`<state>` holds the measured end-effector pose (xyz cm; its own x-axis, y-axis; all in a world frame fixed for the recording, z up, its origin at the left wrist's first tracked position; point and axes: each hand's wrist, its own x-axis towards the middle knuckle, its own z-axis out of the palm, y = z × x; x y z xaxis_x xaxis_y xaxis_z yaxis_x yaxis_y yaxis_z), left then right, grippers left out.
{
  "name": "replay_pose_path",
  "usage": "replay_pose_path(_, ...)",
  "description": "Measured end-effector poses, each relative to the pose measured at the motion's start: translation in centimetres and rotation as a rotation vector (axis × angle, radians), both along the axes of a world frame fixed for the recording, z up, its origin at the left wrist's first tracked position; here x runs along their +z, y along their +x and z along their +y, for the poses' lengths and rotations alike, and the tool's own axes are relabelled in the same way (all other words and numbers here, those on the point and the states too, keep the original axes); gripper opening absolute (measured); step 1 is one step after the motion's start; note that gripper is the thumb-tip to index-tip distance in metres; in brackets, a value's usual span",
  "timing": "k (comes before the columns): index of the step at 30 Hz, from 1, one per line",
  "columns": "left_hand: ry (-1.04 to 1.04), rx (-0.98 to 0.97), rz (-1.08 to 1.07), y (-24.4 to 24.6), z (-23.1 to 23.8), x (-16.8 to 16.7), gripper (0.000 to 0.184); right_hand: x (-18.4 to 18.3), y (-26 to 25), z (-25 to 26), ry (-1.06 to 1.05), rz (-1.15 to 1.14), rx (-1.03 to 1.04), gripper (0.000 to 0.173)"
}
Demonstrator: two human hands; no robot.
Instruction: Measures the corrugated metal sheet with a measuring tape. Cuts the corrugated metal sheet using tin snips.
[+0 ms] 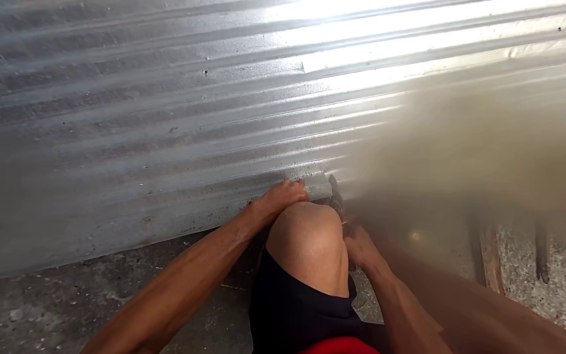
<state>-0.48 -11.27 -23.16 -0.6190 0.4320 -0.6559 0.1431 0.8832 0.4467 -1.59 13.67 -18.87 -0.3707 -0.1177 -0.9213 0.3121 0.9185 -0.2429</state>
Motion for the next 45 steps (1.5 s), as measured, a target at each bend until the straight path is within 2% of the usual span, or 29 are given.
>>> replay_pose_path(4,0.011,-0.015,0.001,-0.1,-0.2,-0.1,0.022,-0.2,-0.1,0.9,-0.088,-0.067,-0.087,0.038)
replay_pose_path(8,0.002,-0.006,0.023,0.2,-0.3,-0.5,0.024,1.1,0.1,1.5,-0.256,-0.172,-0.364,0.026)
replay_pose_path(11,-0.008,0.002,-0.015,-0.2,-0.2,-0.1,0.026,2.8,-0.1,2.5,-0.388,-0.274,-0.500,0.025)
replay_pose_path(14,-0.039,0.013,-0.067,-0.3,0.1,-0.3,0.028,4.0,-1.0,3.3,-0.478,-0.286,-0.535,0.026)
replay_pose_path(17,-0.137,0.069,-0.234,0.2,1.5,-2.0,0.037,4.0,-2.5,2.3,-0.538,-0.184,-0.541,0.024)
replay_pose_path(19,-0.187,0.130,-0.221,1.6,3.0,-2.9,0.041,3.7,-3.7,1.6,-0.582,-0.125,-0.539,0.024)
replay_pose_path(23,-0.202,0.259,-0.154,3.1,4.4,-2.2,0.045,4.5,-8.0,-0.2,-0.693,-0.106,-0.416,0.032)
replay_pose_path(26,-0.060,0.350,0.122,5.2,3.1,-4.3,0.042,6.9,-12.8,-2.5,-0.622,-0.104,-0.215,0.022)
replay_pose_path(28,0.115,0.547,0.338,4.4,1.1,-3.1,0.034,6.6,-15.9,-3.6,-0.668,-0.127,-0.126,0.022)
replay_pose_path(29,0.222,0.723,0.377,2.8,0.1,-1.3,0.034,6.4,-17.2,-4.2,-0.695,-0.123,-0.094,0.023)
replay_pose_path(31,0.440,1.057,0.325,-1.0,-0.9,3.5,0.031,6.7,-18.9,-5.2,-0.729,-0.082,-0.066,0.024)
replay_pose_path(33,0.752,1.183,0.223,-4.7,-0.4,7.5,0.034,7.6,-19.5,-6.1,-0.772,-0.046,-0.097,0.026)
replay_pose_path(34,0.894,1.168,0.107,-6.2,0.3,9.1,0.044,8.1,-19.4,-6.3,-0.810,-0.029,-0.121,0.027)
replay_pose_path(36,1.043,1.092,-0.105,-8.6,2.4,11.1,0.062,8.6,-19.1,-6.0,-0.902,0.053,-0.130,0.027)
replay_pose_path(41,0.891,1.068,-0.102,-11.3,5.9,12.1,0.069,7.7,-19.2,-3.7,-0.985,0.294,-0.128,0.029)
replay_pose_path(45,0.930,0.978,-0.147,-11.6,7.1,10.7,0.072,6.5,-18.6,-1.8,-0.983,0.331,-0.160,0.034)
